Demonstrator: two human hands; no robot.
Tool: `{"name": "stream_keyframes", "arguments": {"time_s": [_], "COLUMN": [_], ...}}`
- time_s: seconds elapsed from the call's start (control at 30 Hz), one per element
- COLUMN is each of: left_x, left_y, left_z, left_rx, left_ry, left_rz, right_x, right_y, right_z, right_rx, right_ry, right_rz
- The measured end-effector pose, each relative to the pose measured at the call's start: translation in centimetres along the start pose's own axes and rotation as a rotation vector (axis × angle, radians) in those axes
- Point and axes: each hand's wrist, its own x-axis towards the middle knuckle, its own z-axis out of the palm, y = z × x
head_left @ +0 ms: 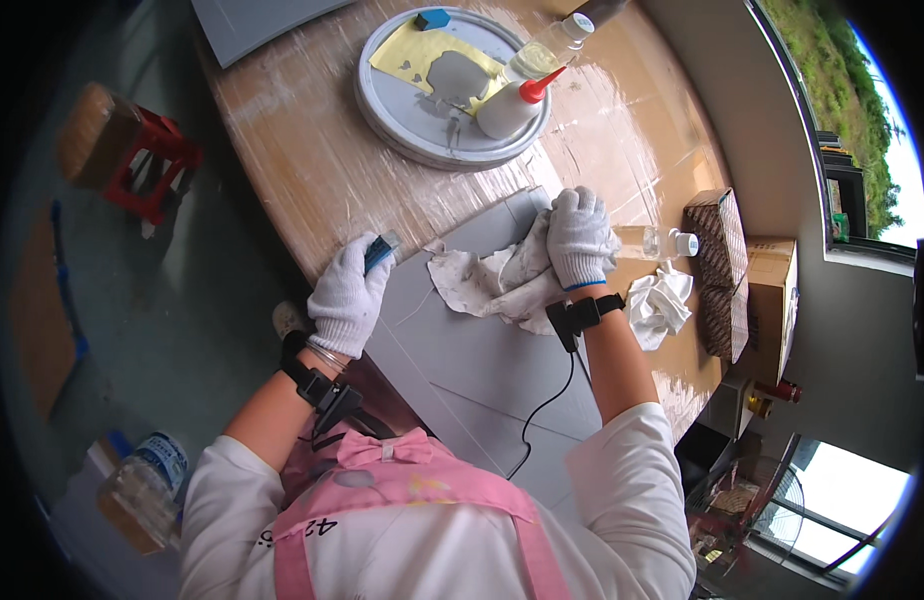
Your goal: Wiping and finishing a furniture panel with a cloth and a sanding block.
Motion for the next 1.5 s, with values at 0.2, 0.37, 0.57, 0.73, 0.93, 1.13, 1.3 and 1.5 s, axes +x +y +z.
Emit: {"name": "stream_keyframes", "arguments": {"time_s": [0.2, 0.37, 0.57, 0.73, 0.93, 1.13, 1.3, 1.5], "left_x": [0.0, 0.0, -0.1, -0.1, -0.5, -0.6, -0.8, -0.4], "left_y": [0.2, 0.4, 0.8, -0.7, -1.6, -1.5, -2.2, -0.8], "left_z": [-0.5, -0.6, -1.0, -0.1, 0.4, 0.4, 0.9, -0.1], "left_rx": [0.011, 0.038, 0.051, 0.018, -0.118, -0.071, -0.176, -0.020], "left_ry": [-0.038, -0.027, -0.040, 0.070, 0.065, 0.063, 0.037, 0.066], "left_rz": [-0.046, -0.039, -0.073, 0.054, 0.034, -0.020, -0.101, -0.067], "right_x": [-3.1, -0.4, -0.4, 1.9, -0.6, 1.1, 0.0, -0.3], "right_y": [2.6, -3.7, -11.9, -7.6, -12.0, -10.3, -12.8, -5.5], "right_z": [-4.5, -4.5, -0.8, 1.3, -0.3, 0.8, 0.2, -1.2], "right_rx": [0.081, 0.223, 0.286, 0.092, 0.283, 0.120, 0.254, -0.033], "right_ry": [0.233, 0.273, -0.091, -0.058, -0.078, -0.095, -0.056, -0.214], "right_rz": [0.092, 0.049, -0.130, 0.131, -0.142, 0.068, -0.093, 0.194]}}
